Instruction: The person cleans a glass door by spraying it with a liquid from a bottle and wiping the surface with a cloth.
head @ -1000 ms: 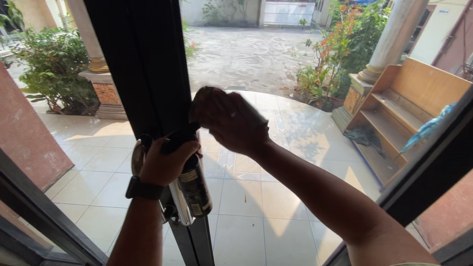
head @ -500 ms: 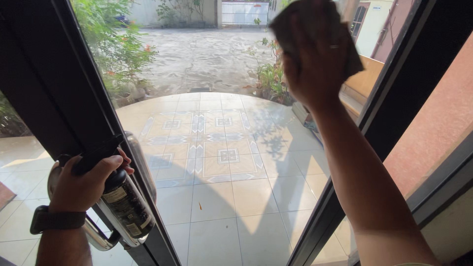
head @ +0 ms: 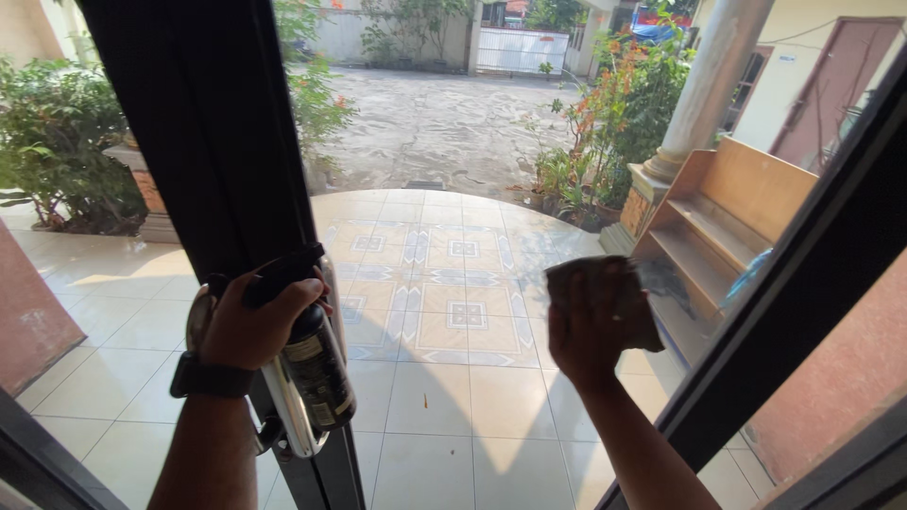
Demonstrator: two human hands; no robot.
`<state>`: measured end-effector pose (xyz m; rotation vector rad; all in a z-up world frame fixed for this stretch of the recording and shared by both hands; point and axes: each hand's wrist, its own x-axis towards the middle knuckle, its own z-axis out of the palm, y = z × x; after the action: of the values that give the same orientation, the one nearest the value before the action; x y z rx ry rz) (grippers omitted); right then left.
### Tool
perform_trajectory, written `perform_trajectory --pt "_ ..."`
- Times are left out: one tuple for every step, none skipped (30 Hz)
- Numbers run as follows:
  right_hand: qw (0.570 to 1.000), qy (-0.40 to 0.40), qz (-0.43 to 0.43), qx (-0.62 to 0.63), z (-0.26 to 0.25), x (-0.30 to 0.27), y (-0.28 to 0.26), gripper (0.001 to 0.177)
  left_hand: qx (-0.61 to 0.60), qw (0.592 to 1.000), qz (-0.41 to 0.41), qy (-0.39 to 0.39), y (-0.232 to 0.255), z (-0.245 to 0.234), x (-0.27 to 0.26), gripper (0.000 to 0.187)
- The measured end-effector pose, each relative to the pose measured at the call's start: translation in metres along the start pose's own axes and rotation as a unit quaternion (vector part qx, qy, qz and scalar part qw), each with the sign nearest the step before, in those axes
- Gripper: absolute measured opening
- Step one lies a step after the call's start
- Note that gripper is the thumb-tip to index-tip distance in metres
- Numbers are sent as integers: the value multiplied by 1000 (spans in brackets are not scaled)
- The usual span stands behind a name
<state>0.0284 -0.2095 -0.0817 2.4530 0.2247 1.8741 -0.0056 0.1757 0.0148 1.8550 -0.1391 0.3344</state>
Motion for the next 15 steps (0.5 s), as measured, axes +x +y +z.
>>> perform_trajectory --pt "998 -34 -45 1 2 3 -21 51 10 1000 -2 -6 1 -1 0 26" --pt "993 -34 -107 38 2 11 -40 48 9 1000 -3 1 1 -2 0 26" --pt "982 -33 -169 74 -1 21 -57 46 15 1000 20 -16 3 -2 0 25" --pt "981 -30 -173 77 -2 35 -73 46 22 998 42 -32 5 -2 -1 25" --pt "965 -38 -250 69 -3 52 -90 45 21 998 44 -26 6 -4 -1 25" --pt "943 -46 -325 60 -3 72 -106 45 43 998 36 -36 7 -6 -1 23" --pt "942 -41 -328 60 -3 94 -120 45 66 996 30 -47 10 -7 0 21" --pt "932 -27 -356 56 -4 118 -133 50 66 996 32 -42 12 -9 0 21" --pt "922 -14 -383 50 -5 143 -145 55 35 995 67 -59 14 -11 0 20" --pt "923 -33 -380 43 -8 170 -155 54 4 992 102 -77 16 -13 1 18" --pt "924 -51 -377 36 -12 199 -162 54 4 992 106 -73 19 -16 2 18" --pt "928 5 -374 -10 -18 226 -169 54 -22 990 109 -81 22 -18 3 17" --pt "926 60 -368 -53 -23 251 -176 55 -48 989 109 -89 24 -21 3 16" --pt "931 72 -354 -40 -28 279 -178 47 -48 989 111 -85 26 -24 3 16" --pt "936 83 -340 -26 -34 304 -177 39 -60 987 113 -97 29 -26 3 15"
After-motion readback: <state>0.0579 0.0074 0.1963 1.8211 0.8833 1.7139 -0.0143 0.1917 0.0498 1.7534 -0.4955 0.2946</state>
